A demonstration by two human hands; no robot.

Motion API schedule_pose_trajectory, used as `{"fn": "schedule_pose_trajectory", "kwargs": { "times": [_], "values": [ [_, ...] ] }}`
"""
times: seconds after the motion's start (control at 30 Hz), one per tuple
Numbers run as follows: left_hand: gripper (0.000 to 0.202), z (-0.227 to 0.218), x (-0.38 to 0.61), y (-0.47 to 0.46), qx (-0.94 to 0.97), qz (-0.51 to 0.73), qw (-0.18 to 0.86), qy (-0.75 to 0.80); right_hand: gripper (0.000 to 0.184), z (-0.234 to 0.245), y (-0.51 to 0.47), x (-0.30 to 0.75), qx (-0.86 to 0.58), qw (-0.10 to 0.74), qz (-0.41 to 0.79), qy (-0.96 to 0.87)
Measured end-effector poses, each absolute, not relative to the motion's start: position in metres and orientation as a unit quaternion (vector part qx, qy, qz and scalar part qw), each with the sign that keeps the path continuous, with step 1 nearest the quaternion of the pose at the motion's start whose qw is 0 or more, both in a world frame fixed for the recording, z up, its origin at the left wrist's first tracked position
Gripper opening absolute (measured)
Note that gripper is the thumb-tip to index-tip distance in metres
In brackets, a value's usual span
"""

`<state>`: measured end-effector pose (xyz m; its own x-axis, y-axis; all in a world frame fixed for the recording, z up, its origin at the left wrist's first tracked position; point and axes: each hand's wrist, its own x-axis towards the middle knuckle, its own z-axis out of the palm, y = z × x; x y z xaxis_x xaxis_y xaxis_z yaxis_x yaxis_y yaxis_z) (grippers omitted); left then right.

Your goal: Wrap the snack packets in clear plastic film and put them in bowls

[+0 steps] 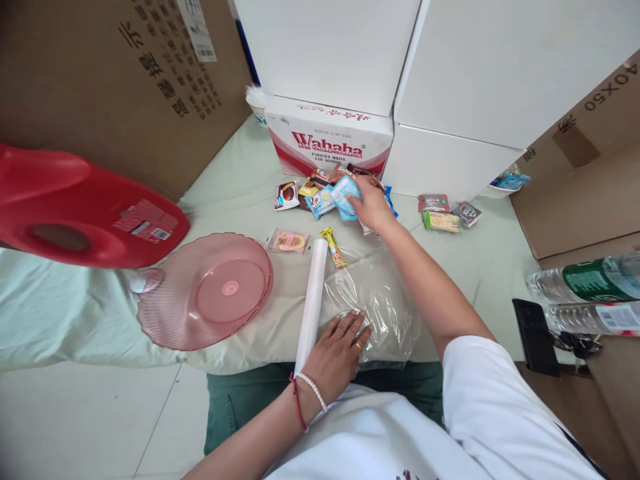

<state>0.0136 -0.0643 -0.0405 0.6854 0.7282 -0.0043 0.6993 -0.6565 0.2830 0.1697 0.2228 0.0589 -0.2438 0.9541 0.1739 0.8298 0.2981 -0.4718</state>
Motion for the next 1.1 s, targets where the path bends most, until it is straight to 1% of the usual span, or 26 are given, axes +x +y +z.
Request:
{"fn": "schedule_pose_trajectory", "kwargs": {
  "times": [0.1, 0.2, 0.33, 0.4, 0.47, 0.57, 0.6, 0.67, 0.73, 0.77, 0.8, 0.87, 1.0, 1.1],
  "values": [
    [0.055, -0.042, 0.013, -0.063, 0.91, 0.048, 0.13, 0.392, 0.044, 0.069, 0.199, 0.235, -0.651, 0.17, 0.053, -0.738],
    [0.055, -0.042, 0.012, -0.062, 0.91, 0.041, 0.129, 0.391, 0.042, 0.056, 0.17, 0.281, -0.698, 0.116, 0.0, -0.707],
    [0.055, -0.039, 0.012, -0.061, 0.911, 0.035, 0.125, 0.391, 0.035, 0.019, 0.14, 0.305, -0.738, -0.004, 0.049, -0.673],
    [0.055, -0.037, 0.012, -0.061, 0.911, 0.035, 0.121, 0.392, 0.033, 0.006, 0.134, 0.309, -0.74, -0.021, 0.075, -0.668],
    [0.055, -0.036, 0.012, -0.061, 0.911, 0.037, 0.115, 0.395, 0.032, 0.002, 0.135, 0.312, -0.736, -0.003, 0.092, -0.671],
    [0.053, -0.036, 0.013, -0.062, 0.91, 0.038, 0.108, 0.398, 0.035, 0.014, 0.139, 0.315, -0.734, 0.033, 0.112, -0.669],
    [0.052, -0.036, 0.014, -0.061, 0.909, 0.039, 0.107, 0.4, 0.037, 0.019, 0.138, 0.314, -0.727, 0.065, 0.112, -0.675],
    [0.051, -0.035, 0.014, -0.061, 0.908, 0.038, 0.109, 0.403, 0.041, 0.03, 0.13, 0.306, -0.676, 0.155, 0.107, -0.713],
    [0.05, -0.035, 0.015, -0.061, 0.908, 0.038, 0.114, 0.402, 0.042, 0.034, 0.111, 0.289, -0.572, 0.238, 0.114, -0.776],
    [0.051, -0.035, 0.015, -0.061, 0.908, 0.038, 0.116, 0.401, 0.041, 0.033, 0.1, 0.278, -0.518, 0.256, 0.122, -0.807],
    [0.051, -0.035, 0.015, -0.061, 0.908, 0.038, 0.118, 0.4, 0.041, 0.03, 0.087, 0.268, -0.472, 0.261, 0.129, -0.832],
    [0.051, -0.035, 0.015, -0.061, 0.908, 0.038, 0.121, 0.399, 0.043, 0.02, 0.063, 0.247, -0.424, 0.243, 0.134, -0.862],
    [0.049, -0.036, 0.015, -0.061, 0.907, 0.036, 0.121, 0.402, 0.048, -0.005, 0.031, 0.22, -0.454, 0.171, 0.108, -0.868],
    [0.049, -0.037, 0.016, -0.061, 0.906, 0.035, 0.119, 0.404, 0.05, -0.018, 0.024, 0.209, -0.486, 0.151, 0.076, -0.857]
  ]
}}
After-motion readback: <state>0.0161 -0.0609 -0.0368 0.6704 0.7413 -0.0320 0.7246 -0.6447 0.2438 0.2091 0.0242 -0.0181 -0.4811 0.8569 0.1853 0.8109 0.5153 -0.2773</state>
